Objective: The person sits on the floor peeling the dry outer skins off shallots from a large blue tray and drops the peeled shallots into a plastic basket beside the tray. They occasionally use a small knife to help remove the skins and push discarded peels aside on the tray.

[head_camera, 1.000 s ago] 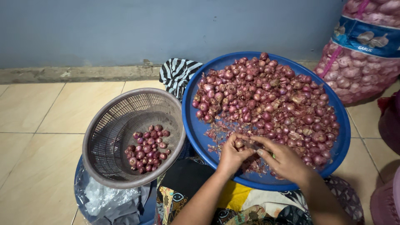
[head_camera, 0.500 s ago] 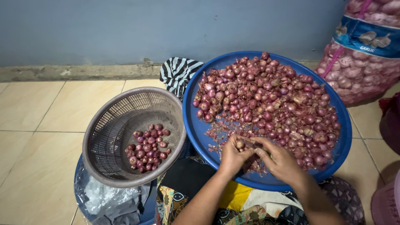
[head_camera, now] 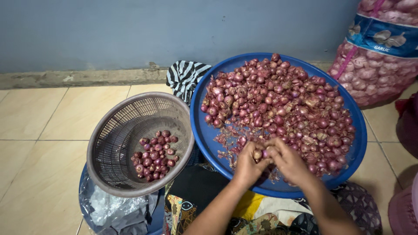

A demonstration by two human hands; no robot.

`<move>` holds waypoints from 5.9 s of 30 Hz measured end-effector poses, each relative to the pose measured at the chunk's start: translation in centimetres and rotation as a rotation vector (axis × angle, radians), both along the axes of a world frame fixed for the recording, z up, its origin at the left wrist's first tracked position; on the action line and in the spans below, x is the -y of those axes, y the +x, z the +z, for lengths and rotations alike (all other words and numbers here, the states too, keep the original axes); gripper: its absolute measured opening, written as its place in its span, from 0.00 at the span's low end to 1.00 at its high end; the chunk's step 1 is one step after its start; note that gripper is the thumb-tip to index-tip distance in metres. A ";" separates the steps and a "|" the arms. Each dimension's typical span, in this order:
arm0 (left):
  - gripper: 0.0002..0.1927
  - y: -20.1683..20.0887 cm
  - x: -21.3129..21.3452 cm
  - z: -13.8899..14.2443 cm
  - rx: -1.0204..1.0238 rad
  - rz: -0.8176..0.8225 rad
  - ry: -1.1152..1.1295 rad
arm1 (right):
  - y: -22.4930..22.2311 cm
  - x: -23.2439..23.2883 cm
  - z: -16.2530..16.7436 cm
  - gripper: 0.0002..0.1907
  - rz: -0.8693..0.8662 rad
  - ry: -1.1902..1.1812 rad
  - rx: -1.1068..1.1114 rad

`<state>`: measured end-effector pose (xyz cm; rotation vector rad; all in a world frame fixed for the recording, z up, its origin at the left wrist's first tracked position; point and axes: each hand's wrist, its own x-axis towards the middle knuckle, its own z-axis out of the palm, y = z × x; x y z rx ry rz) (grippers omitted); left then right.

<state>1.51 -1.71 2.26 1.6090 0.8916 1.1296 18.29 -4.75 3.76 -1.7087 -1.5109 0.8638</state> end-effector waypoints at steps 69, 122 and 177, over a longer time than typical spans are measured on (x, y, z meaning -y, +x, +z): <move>0.13 -2.7 -2.6 -1.6 0.818 -0.586 -0.942 | -1.0 -1.1 -0.5 0.21 -0.177 0.113 -0.152; 0.19 -1.1 -3.1 -1.6 -0.906 -0.163 0.425 | 7.1 2.0 1.3 0.17 -0.127 -0.185 0.300; 0.07 0.0 -0.2 -2.2 0.097 -0.070 -0.052 | -0.4 0.4 -0.4 0.15 -0.027 0.032 0.053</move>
